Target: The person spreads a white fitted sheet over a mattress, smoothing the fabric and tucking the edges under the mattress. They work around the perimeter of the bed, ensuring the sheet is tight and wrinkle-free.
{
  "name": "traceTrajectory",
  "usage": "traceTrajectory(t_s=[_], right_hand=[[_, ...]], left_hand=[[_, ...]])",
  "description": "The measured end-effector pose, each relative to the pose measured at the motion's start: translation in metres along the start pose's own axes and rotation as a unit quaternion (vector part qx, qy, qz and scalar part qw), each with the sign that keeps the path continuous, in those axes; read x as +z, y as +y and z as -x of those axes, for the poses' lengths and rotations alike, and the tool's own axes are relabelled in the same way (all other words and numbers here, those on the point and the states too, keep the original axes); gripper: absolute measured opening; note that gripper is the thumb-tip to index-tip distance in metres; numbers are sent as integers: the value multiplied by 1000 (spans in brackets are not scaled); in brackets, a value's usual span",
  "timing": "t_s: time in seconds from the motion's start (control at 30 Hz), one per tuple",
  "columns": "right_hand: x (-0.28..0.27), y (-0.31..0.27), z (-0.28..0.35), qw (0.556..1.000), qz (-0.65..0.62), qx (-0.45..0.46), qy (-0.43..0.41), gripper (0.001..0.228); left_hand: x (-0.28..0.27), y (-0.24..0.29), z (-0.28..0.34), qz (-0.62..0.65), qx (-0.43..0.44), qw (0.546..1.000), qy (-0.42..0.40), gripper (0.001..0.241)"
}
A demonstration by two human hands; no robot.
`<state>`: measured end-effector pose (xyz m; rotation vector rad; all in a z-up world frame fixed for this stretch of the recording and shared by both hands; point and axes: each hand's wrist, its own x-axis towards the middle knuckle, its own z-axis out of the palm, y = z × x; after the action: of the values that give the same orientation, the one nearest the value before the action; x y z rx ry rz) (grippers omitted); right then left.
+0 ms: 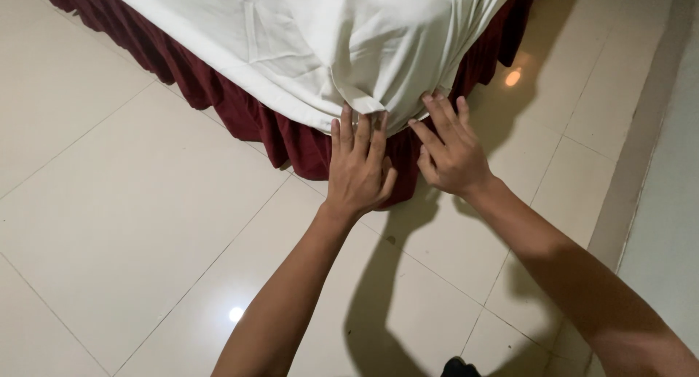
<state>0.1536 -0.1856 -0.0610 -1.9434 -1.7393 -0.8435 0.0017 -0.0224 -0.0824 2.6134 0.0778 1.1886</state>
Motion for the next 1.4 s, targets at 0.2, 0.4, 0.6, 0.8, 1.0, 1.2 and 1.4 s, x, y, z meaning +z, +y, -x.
traceTrajectory(t_s=[0.2,0.4,0.6,0.8,1.0,1.2,1.4], right_hand=[[-10,2,-18,999,-6,11,44,50],[-17,19,-33,996,59,-16,69,50],[-23,39,-34,996,51,-22,76,31],[-22,33,-26,996,58,-34,65,26],[-19,21,-20,997,-10,-31,72,35],[-20,21,-33,992,-61,9,112,48],[-24,32,-50,990,-45,41,124,54]], left_hand=[[-6,5,-13,-15,14,999,26,85],[-7,6,-26,-75,23,994,71,70],[-4,26,-29,-126,89,988,24,48],[14,36,-24,-175,48,983,25,49],[8,38,-23,-90,51,993,55,55],[-12,20,-31,-8,65,996,63,68],[-27,21,-48,-52,71,993,83,68]])
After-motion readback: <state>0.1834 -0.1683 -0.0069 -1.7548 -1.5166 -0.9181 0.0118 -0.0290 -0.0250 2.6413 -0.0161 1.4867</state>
